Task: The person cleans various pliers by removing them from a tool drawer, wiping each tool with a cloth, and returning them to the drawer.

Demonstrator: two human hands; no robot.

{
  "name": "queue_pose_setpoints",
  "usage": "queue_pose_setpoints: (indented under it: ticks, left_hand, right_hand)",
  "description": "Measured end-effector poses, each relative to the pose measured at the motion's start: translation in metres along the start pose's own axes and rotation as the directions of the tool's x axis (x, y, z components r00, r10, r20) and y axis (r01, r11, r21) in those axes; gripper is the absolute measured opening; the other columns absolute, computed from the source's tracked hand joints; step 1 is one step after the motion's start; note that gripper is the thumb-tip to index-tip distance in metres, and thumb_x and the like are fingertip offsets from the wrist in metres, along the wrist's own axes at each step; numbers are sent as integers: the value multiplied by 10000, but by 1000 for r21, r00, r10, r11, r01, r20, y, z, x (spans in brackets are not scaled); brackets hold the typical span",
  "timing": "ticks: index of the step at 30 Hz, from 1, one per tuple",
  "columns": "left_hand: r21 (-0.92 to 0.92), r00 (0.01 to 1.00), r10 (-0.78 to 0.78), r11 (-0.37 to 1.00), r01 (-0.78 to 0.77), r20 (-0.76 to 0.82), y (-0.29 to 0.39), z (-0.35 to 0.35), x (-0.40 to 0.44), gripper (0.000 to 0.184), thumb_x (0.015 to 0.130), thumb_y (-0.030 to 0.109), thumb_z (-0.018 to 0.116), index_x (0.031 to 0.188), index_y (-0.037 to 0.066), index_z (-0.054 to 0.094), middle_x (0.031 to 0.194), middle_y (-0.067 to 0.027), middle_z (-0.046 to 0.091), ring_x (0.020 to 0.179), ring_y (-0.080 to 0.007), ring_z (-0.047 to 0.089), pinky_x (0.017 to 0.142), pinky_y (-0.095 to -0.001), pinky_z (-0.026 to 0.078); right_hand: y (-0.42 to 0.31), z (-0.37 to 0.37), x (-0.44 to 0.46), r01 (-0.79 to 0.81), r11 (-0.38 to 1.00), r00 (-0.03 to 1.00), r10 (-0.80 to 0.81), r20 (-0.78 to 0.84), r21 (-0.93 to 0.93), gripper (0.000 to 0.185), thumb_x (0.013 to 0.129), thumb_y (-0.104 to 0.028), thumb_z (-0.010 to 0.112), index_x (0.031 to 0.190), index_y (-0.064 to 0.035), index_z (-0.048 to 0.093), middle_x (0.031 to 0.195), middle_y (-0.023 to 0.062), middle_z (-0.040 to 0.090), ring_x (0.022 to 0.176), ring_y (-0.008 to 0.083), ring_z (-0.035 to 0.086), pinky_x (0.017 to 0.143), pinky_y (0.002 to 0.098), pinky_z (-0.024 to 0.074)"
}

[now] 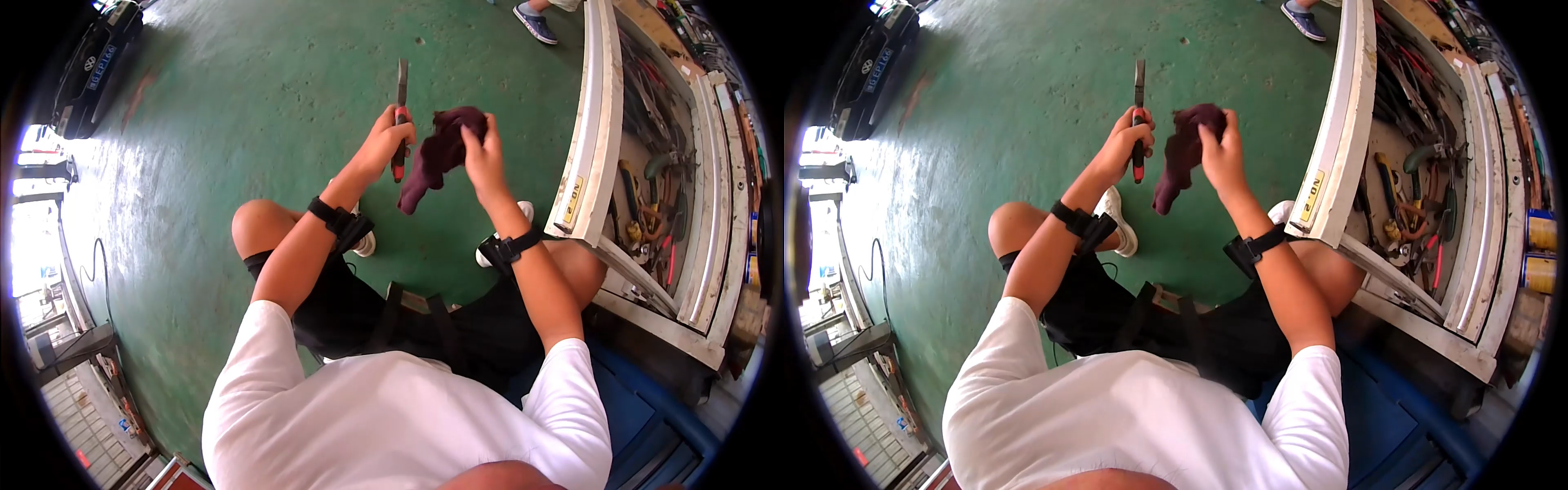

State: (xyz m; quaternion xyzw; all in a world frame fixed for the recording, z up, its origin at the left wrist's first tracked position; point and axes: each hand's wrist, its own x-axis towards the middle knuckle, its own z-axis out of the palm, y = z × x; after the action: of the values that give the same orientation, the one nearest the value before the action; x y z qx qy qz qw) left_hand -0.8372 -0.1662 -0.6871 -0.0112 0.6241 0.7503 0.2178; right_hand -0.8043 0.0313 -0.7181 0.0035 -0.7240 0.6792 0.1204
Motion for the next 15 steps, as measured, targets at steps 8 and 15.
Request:
queue_pose_setpoints:
  ticks: [8, 15]
  left_hand:
    - [748, 984, 171, 659, -81, -44, 10, 23, -15, 461, 770, 351, 710, 984, 0, 500, 821, -167, 592, 769, -246, 605, 718, -403, 492]
    - [415, 997, -13, 910, -17, 71, 14, 23, -20, 381, 826, 219, 625, 1100, -5, 482, 840, -80, 575, 690, -153, 566, 581, -313, 455]
  right_hand:
    - [-48, -4, 0, -244, 716, 962, 262, 72, 654, 301, 1031, -239, 489, 1275, -72, 542, 1152, 40, 630, 992, 154, 632, 870, 311, 517]
    - [-37, 6, -14, -347, 720, 938, 284, 201, 601, 307, 1030, -223, 483, 1299, -81, 524, 1208, 50, 607, 1068, 150, 610, 929, 329, 496]
